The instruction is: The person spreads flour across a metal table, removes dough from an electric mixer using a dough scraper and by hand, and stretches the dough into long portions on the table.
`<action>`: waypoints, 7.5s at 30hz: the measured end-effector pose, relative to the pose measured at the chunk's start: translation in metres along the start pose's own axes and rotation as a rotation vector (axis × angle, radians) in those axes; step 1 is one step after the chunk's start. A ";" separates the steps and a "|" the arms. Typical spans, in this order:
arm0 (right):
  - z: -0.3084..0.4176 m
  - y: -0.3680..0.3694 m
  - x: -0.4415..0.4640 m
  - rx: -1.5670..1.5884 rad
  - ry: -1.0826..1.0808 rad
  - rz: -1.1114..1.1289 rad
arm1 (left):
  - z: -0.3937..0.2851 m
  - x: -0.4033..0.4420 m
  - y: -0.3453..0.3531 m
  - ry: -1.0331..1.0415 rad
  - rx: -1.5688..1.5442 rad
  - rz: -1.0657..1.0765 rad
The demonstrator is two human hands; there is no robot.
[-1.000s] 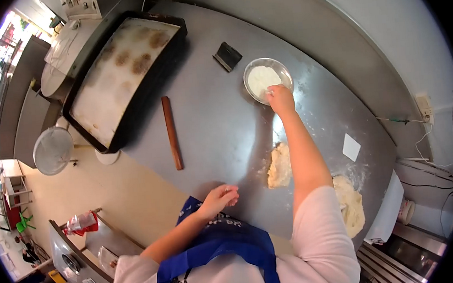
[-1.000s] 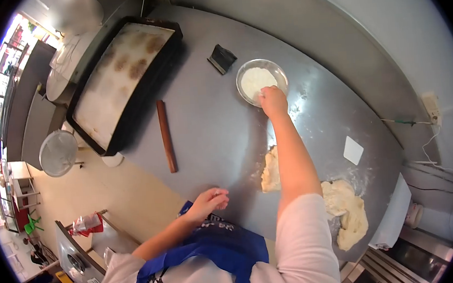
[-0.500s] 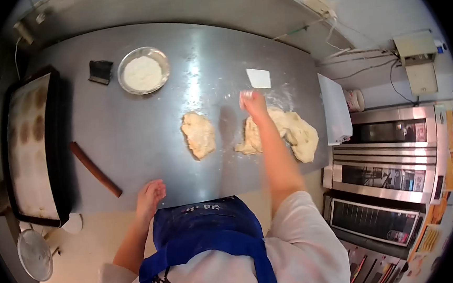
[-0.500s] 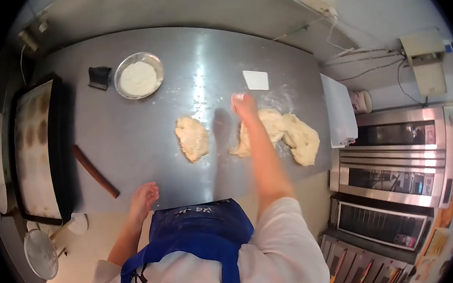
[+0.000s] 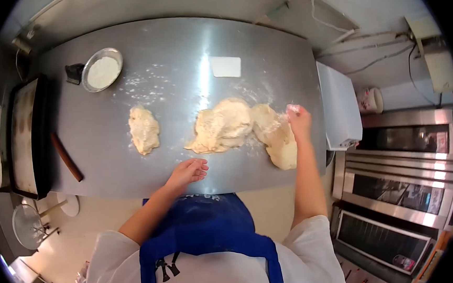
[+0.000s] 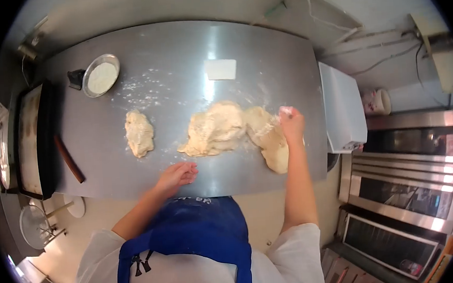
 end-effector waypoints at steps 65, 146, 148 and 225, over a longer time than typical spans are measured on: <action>0.074 0.246 -0.038 -0.663 -0.703 0.425 | -0.052 -0.069 -0.136 0.524 0.909 -0.754; 0.132 0.500 -0.228 -0.626 -0.366 0.583 | -0.104 -0.049 -0.269 0.740 1.315 -0.624; 0.118 0.491 -0.209 -0.557 -0.426 0.577 | -0.107 -0.046 -0.269 0.577 1.505 -0.491; 0.099 0.445 -0.127 -0.778 -0.798 0.690 | -0.090 -0.043 -0.324 0.566 1.836 -0.837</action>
Point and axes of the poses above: each hand's wrist, its own x-axis towards the middle knuckle, its own y-axis out of the palm, z = x × y, the point moved 7 cm from there along x, towards the middle knuckle, and after that the axes turned 9 degrees about x, right-handed, at the moved point
